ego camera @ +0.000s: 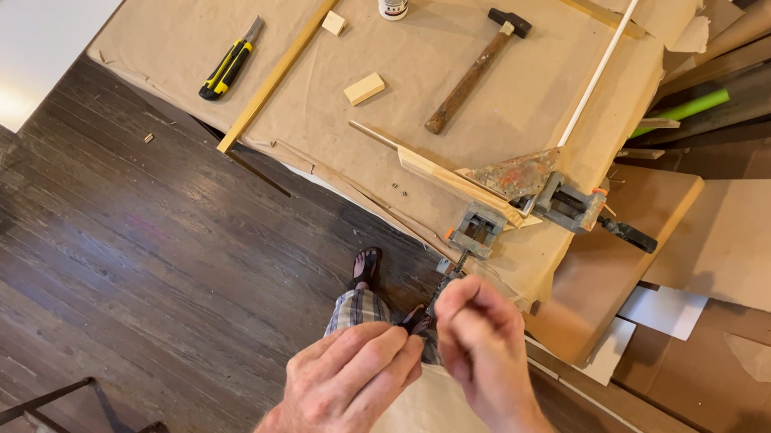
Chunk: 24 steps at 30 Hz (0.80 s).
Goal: Assembling a wooden frame by applying glue to mitered joints and securing them with corner clamps.
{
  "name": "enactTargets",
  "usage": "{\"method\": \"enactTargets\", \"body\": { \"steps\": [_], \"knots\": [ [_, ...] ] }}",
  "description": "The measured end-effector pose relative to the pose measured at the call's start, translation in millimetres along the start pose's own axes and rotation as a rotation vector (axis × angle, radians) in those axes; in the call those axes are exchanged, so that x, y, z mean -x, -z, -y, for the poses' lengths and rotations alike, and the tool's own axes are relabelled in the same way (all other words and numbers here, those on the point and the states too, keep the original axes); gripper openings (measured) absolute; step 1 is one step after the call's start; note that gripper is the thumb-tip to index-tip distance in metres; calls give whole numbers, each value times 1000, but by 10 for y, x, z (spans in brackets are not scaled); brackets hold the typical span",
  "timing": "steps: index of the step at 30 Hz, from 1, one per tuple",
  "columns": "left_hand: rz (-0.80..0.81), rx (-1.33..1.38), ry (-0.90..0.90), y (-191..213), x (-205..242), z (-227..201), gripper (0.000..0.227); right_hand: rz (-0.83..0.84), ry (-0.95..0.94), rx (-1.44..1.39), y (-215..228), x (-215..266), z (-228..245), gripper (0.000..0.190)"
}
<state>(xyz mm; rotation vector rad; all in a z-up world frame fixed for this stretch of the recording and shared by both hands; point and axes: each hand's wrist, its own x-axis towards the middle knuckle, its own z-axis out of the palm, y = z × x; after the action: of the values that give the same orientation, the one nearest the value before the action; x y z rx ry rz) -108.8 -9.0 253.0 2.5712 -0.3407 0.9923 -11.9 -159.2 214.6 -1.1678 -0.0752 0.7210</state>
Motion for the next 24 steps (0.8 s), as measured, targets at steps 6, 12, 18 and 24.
{"method": "enactTargets", "body": {
  "steps": [6,12,18,24],
  "knots": [
    [-72,73,-29,-11,6,45,8,146,-32,280,37,116,226,34],
    [-32,69,-34,-102,90,109,21,232,-338,-13,310,-9,-67,28],
    [-5,89,-5,-98,205,311,22,267,-490,-138,406,-236,-339,16],
    [92,233,19,-160,271,743,18,179,-545,-81,301,-575,-428,14]
  ]
}}
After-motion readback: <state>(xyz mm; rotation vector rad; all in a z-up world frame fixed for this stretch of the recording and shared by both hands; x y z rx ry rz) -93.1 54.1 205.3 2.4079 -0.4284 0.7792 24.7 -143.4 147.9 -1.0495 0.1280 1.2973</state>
